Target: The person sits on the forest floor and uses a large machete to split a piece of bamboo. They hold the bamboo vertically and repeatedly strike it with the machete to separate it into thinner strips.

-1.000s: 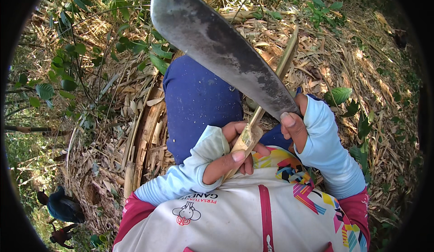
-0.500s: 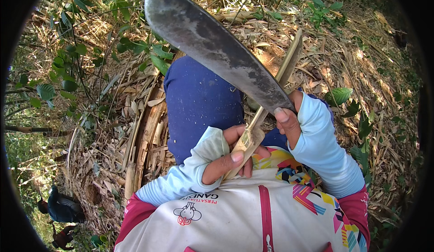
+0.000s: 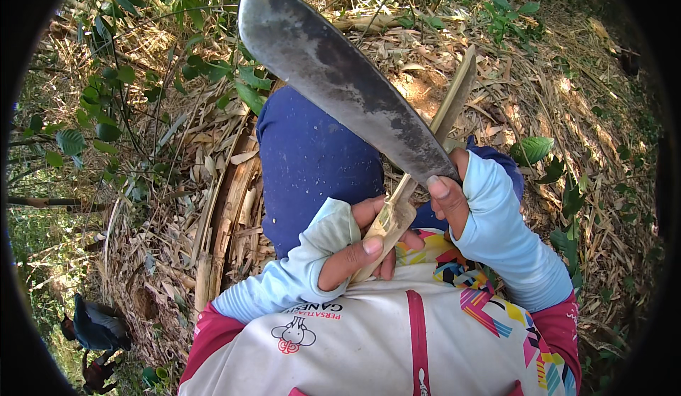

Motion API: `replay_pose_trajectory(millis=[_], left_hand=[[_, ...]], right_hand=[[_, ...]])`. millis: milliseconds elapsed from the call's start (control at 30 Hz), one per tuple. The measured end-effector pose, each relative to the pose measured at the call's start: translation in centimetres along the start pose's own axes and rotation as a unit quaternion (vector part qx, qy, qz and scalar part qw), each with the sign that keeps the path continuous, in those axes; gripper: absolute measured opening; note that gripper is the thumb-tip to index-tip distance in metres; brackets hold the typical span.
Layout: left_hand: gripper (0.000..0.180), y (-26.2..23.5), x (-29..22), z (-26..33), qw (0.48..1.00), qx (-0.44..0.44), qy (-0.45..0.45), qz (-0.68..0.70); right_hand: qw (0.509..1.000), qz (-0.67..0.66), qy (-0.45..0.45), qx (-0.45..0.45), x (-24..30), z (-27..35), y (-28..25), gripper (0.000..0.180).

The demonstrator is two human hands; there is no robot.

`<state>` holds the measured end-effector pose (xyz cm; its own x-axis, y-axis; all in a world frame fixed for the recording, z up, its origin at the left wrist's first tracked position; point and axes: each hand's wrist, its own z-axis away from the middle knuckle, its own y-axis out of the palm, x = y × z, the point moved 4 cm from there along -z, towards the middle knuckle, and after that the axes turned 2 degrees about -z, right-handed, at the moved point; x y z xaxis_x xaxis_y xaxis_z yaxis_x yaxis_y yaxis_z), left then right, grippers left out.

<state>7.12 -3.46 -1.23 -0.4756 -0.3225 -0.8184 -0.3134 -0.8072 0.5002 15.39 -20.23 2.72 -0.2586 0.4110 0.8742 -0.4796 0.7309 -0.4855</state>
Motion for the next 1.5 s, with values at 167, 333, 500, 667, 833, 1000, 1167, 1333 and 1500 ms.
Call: replay_pose_trajectory(millis=[167, 333, 500, 667, 833, 1000, 1167, 1333, 1500], left_hand=[[0.073, 0.0, -0.2, 0.1, 1.000, 0.002, -0.007, -0.014], [0.069, 0.0, -0.4, 0.1, 1.000, 0.001, -0.009, -0.027], [0.069, 0.0, -0.1, 0.1, 0.999, 0.005, -0.007, -0.041], [0.069, 0.1, -0.3, 0.1, 0.999, 0.000, -0.007, -0.049], [0.067, 0.2, -0.1, 0.1, 0.999, -0.004, 0.004, -0.047], [0.070, 0.1, -0.1, 0.2, 0.999, -0.001, -0.018, -0.038], [0.070, 0.0, -0.1, 0.2, 0.999, 0.003, -0.013, -0.037], [0.070, 0.1, 0.2, 0.2, 0.999, 0.000, -0.005, -0.037], [0.072, 0.2, -0.3, 0.2, 0.999, 0.003, -0.035, -0.039]], right_hand=[[0.999, 0.007, 0.014, 0.032, 0.1, 0.1, -0.1, 0.029], [0.999, 0.008, -0.006, 0.047, 0.4, 0.1, -0.1, 0.028], [0.999, 0.027, -0.017, 0.039, 0.0, 0.4, 0.0, 0.029], [0.999, 0.033, -0.017, 0.035, 0.1, 0.5, -0.1, 0.031], [0.998, 0.037, -0.026, 0.035, 0.0, 0.5, -0.1, 0.032], [0.997, 0.053, -0.038, 0.044, -0.1, 0.5, -0.1, 0.031], [0.993, 0.085, -0.047, 0.064, -0.9, 1.0, 0.1, 0.030], [0.988, 0.107, -0.073, 0.085, -1.3, 1.2, 0.2, 0.034], [0.995, 0.065, -0.070, 0.035, -1.3, 1.5, -1.1, 0.034]])
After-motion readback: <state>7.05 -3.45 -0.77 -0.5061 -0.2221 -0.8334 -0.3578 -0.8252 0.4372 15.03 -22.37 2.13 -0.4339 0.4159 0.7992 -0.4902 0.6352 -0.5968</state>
